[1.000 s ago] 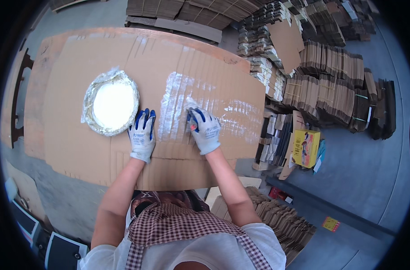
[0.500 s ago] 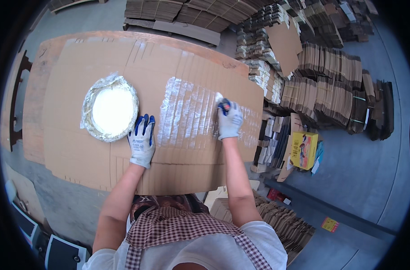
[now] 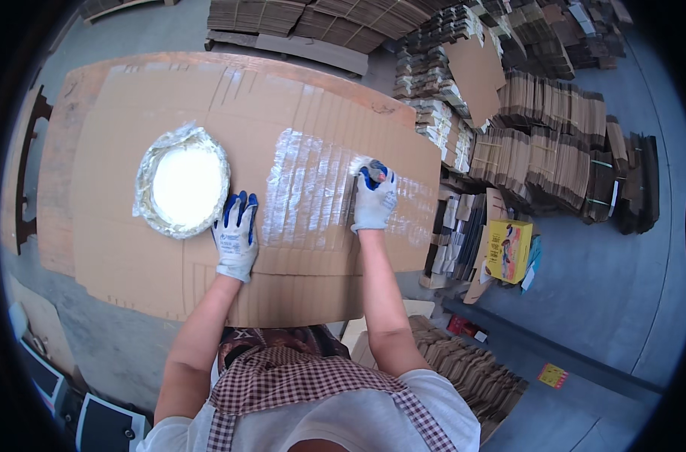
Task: The person applies white glue to a large flat cardboard sheet using a brush, then flips the sheet and continues applying glue to the other side. The person works at a table in a warehouse-like area with stacks of cardboard nearby.
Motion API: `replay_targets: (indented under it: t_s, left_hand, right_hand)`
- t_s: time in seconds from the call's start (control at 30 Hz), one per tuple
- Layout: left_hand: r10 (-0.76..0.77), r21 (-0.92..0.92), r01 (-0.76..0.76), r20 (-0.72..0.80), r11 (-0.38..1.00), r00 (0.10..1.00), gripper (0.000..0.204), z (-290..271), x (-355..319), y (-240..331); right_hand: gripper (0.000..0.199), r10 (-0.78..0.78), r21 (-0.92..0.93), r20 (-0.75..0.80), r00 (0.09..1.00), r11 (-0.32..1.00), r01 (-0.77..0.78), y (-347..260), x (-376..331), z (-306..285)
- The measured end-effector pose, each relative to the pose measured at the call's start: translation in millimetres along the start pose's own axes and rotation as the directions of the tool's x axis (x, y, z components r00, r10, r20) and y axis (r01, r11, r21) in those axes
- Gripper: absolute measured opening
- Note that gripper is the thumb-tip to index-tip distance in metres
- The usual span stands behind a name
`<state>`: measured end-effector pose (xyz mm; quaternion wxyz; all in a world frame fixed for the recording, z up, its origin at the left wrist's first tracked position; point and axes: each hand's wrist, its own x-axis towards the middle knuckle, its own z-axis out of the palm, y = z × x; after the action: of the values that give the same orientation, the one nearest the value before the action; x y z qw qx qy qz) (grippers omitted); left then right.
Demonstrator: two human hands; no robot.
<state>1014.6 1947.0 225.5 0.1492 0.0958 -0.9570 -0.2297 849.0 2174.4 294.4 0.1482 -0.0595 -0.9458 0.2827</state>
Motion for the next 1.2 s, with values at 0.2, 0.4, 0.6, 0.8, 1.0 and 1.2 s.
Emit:
replay_targets:
  t_s: [0.2, 0.4, 0.6, 0.8, 1.0, 1.2]
  left_hand:
    - [0.007, 0.001, -0.007, 0.009, 1.000, 1.000, 0.055, -1.2, 2.1, 4.2]
    - [0.006, 0.010, -0.006, -0.001, 1.000, 1.000, 0.054, 2.1, 0.9, 1.2]
    - [0.011, -0.016, -0.011, -0.005, 1.000, 1.000, 0.049, -2.5, 4.2, 6.6]
    - [0.013, 0.011, -0.013, -0.006, 1.000, 1.000, 0.048, -5.3, 3.1, 8.3]
    - [0.035, 0.048, -0.035, -0.004, 0.998, 0.999, 0.048, -2.6, 5.0, 8.8]
    - [0.016, 0.020, -0.016, -0.017, 1.000, 1.000, 0.047, -2.2, 3.2, 5.2]
  right_hand:
    - [0.044, -0.102, 0.239, 0.214, 0.971, 0.970, 0.049, -42.4, -25.0, 8.0]
    - [0.037, 0.006, -0.038, 0.014, 1.000, 0.999, -0.006, 12.2, 8.5, -8.4]
    - [0.040, -0.070, 0.379, 0.213, 0.975, 0.925, -0.016, -17.1, -37.7, -3.6]
    - [0.034, 0.076, 0.023, -0.054, 0.996, 0.997, -0.075, 55.6, 14.7, -28.2]
    - [0.034, 0.043, 0.243, -0.079, 0.996, 0.970, -0.023, 12.4, 25.5, -0.9]
    - [0.037, 0.135, -0.067, -0.073, 0.988, 0.988, -0.140, 53.3, 59.4, -7.1]
